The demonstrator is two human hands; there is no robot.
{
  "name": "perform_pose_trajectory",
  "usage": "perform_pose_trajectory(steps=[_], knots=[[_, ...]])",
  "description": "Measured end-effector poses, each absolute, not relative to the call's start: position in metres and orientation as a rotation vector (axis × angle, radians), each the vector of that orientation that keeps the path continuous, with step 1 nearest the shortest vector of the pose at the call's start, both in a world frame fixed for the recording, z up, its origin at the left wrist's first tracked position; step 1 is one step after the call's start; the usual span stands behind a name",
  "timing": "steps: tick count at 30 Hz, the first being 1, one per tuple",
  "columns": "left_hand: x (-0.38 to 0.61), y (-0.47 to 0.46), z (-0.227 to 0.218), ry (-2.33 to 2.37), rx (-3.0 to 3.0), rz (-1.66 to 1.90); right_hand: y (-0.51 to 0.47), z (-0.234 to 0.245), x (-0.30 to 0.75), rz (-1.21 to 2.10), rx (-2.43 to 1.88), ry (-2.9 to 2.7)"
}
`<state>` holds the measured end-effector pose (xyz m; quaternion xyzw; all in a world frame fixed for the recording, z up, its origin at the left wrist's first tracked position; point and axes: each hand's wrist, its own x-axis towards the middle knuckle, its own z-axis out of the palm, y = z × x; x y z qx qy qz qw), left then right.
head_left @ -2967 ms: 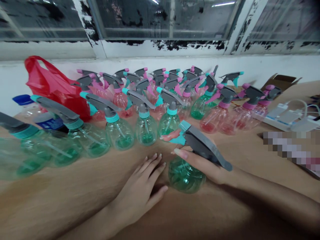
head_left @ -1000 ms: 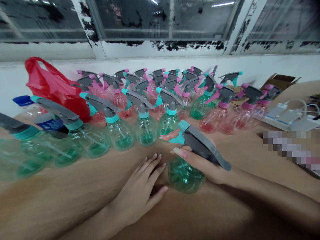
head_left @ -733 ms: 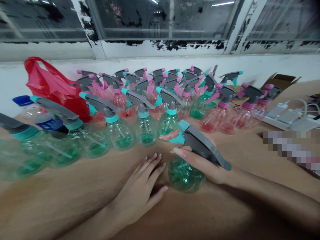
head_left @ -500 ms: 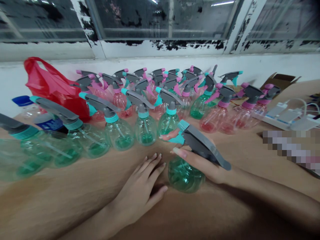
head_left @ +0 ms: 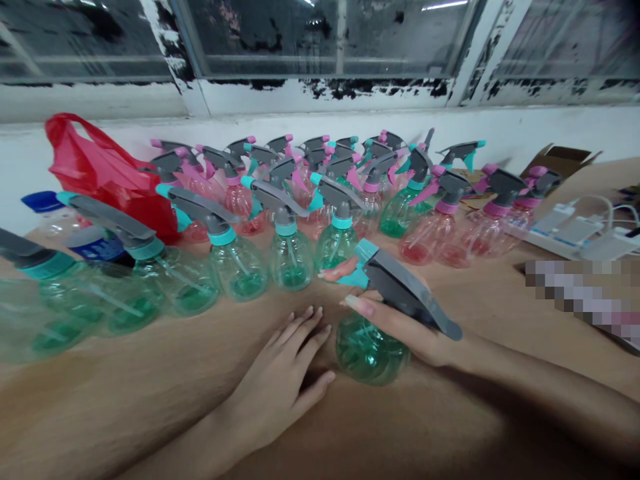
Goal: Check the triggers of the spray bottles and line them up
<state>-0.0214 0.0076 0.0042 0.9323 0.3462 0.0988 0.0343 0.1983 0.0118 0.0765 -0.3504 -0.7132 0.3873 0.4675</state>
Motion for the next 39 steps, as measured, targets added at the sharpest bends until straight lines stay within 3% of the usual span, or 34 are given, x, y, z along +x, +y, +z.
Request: perform_pose_trajectory(steps=[39], knots=[[-0.023,0.008,0.001,1.059,2.827,0.341,0.012,0.076,0.2,0.953,-0.899,-1.787]])
